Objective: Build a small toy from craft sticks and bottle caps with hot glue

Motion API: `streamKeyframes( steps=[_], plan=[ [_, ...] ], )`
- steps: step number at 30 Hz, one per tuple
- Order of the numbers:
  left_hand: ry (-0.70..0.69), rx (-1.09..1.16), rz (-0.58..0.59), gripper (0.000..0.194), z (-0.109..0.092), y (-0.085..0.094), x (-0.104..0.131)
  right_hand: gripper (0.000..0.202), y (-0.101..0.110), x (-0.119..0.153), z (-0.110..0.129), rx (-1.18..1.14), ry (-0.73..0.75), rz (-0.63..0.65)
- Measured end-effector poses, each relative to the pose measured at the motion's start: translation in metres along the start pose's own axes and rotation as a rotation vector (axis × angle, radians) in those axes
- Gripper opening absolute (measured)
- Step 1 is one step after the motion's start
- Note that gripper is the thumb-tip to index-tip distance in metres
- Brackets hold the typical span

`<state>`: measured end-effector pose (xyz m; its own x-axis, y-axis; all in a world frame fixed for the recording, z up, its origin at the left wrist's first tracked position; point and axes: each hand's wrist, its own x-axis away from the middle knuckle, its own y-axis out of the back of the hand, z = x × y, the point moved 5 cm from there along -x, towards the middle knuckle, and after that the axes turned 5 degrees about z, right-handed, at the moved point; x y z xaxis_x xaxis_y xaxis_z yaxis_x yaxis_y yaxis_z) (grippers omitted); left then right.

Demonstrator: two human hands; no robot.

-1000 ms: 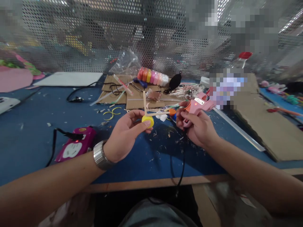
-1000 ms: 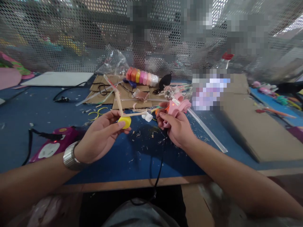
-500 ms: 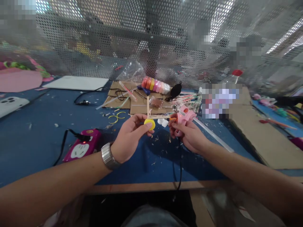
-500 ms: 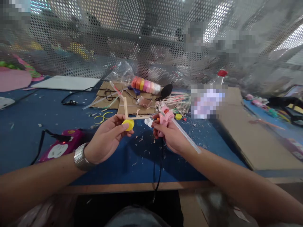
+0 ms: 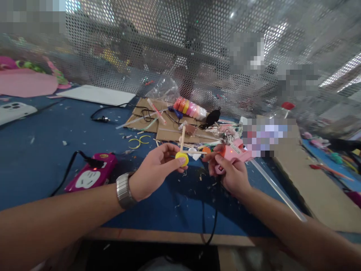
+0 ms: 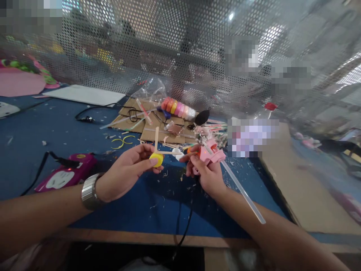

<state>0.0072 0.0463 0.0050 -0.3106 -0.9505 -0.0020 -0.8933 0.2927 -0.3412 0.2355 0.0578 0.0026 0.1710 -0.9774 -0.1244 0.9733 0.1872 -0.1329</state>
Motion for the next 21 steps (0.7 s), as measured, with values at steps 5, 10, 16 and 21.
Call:
streamKeyframes(
  steps=[5,10,16,21],
  plan=[
    [0.076,-0.018,0.082,0.042,0.002,-0.005,0.003,0.044,0.002,0.007,-0.002,0.031,-0.029,0.004],
    [0.085,-0.055,0.106,0.042,0.002,-0.004,0.005,0.048,-0.003,0.016,-0.005,0.045,-0.083,0.049],
    [0.049,-0.159,0.102,0.043,0.001,-0.004,0.009,0.045,-0.001,0.019,-0.006,0.015,-0.104,0.063],
    [0.039,-0.201,0.128,0.042,-0.001,-0.006,0.012,0.044,0.001,0.020,-0.005,-0.013,-0.118,0.079]
  ],
)
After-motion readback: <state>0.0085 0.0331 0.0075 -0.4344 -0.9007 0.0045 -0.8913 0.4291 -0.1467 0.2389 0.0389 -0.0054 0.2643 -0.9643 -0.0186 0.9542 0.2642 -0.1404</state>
